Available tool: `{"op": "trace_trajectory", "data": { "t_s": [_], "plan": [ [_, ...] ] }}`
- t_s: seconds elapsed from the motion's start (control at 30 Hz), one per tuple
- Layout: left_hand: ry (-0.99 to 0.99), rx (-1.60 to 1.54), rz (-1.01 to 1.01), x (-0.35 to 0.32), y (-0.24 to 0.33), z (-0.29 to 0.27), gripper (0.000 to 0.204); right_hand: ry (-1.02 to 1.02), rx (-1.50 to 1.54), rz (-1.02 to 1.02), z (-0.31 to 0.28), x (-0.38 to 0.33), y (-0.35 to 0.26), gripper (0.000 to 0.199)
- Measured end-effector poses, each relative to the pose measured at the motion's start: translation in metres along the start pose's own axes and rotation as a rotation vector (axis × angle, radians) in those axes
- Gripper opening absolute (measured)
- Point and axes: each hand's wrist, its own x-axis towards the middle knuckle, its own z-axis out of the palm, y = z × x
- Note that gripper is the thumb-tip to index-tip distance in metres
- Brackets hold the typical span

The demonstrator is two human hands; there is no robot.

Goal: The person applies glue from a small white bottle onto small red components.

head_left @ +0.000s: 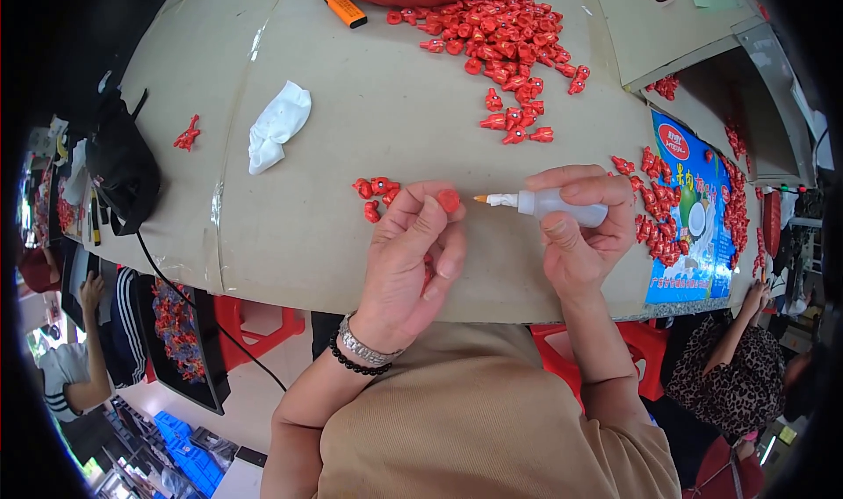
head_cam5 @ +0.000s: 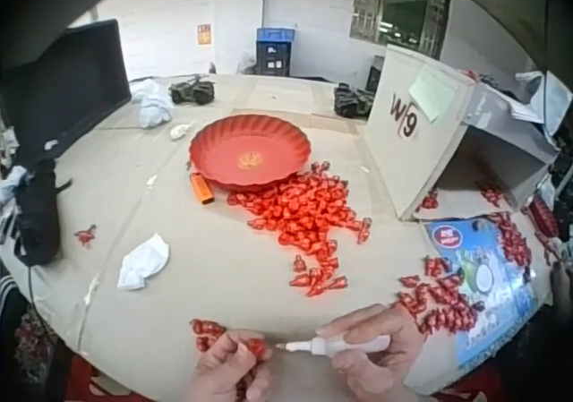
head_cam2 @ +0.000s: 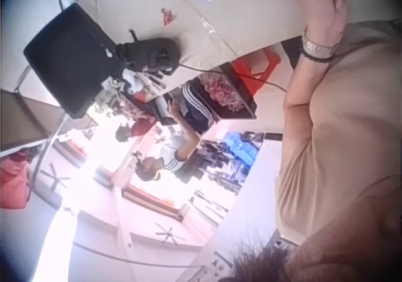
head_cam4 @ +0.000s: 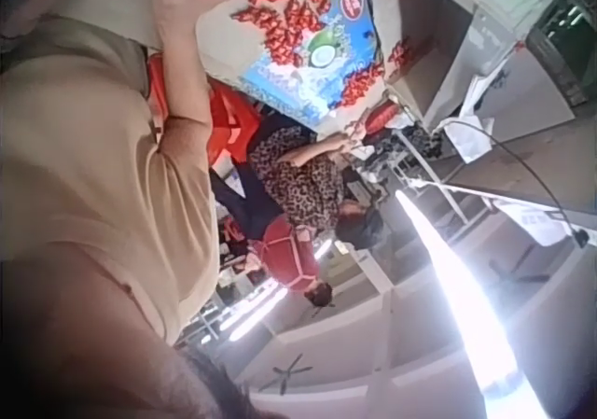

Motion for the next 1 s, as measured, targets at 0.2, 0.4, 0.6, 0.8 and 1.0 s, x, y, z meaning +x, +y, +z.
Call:
{"op": "trace_trajectory", "data": {
  "t_s": [0.2,0.4,0.6,0.8,1.0],
  "plan": [
    [0.009,0.006,-0.007,-0.0008,0.0004,0.0006,0.019,0.003,0.018,0.022,0.0016,-0.0002,-0.0001,0.025],
    [-0.008,-0.009,-0.023,-0.0005,0.0001,-0.0015,0.020,0.026,-0.020,0.005,0.0050,0.0000,0.0037,0.028],
    [-0.014,-0.042,-0.045,0.0003,0.0017,-0.0021,0.021,0.028,0.029,0.032,0.0050,-0.0007,0.0046,0.028],
    [-0.029,-0.055,-0.063,0.0003,0.0018,-0.0019,0.021,0.052,0.144,0.077,0.0035,0.0003,0.0062,0.024],
    [-0.067,-0.023,-0.098,0.0001,0.0014,-0.0059,0.027,0.073,0.195,0.140,0.0022,0.0014,0.0053,0.023]
  ]
}}
